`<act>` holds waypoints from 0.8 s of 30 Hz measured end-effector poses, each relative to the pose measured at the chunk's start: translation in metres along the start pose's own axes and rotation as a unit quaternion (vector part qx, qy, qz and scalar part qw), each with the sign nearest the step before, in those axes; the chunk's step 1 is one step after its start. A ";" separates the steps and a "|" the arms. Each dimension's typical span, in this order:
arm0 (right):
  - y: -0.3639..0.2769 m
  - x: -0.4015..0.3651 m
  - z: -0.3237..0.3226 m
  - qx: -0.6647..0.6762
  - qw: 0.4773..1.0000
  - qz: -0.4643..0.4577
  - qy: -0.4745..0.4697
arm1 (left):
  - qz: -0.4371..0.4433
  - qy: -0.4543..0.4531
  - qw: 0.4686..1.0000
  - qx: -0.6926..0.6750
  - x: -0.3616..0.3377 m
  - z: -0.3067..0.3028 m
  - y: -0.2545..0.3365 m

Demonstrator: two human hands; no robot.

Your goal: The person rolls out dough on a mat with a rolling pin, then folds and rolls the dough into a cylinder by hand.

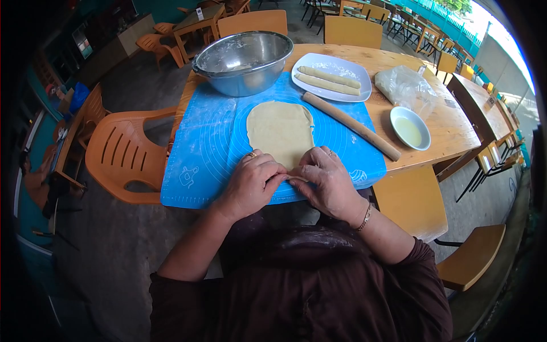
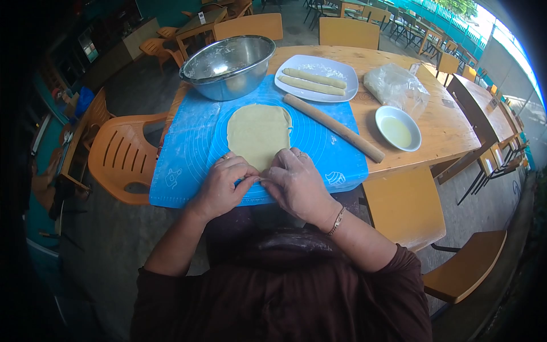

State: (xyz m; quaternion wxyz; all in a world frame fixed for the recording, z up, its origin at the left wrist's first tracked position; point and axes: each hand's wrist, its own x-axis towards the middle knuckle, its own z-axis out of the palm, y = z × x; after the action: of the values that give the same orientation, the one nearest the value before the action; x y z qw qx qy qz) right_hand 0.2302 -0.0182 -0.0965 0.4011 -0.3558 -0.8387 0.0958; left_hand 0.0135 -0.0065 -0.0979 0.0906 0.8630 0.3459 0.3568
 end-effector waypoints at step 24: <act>-0.011 -0.024 -0.008 -0.085 0.996 -0.021 0.004 | 0.081 0.026 0.991 0.104 -0.018 -0.002 0.042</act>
State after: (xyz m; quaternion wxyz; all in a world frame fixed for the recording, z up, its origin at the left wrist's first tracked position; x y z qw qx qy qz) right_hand 0.2405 -0.0431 -0.1007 0.3748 -0.3712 -0.8494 0.0143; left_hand 0.0257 -0.0502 -0.0894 -0.0383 0.8834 0.3123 0.3473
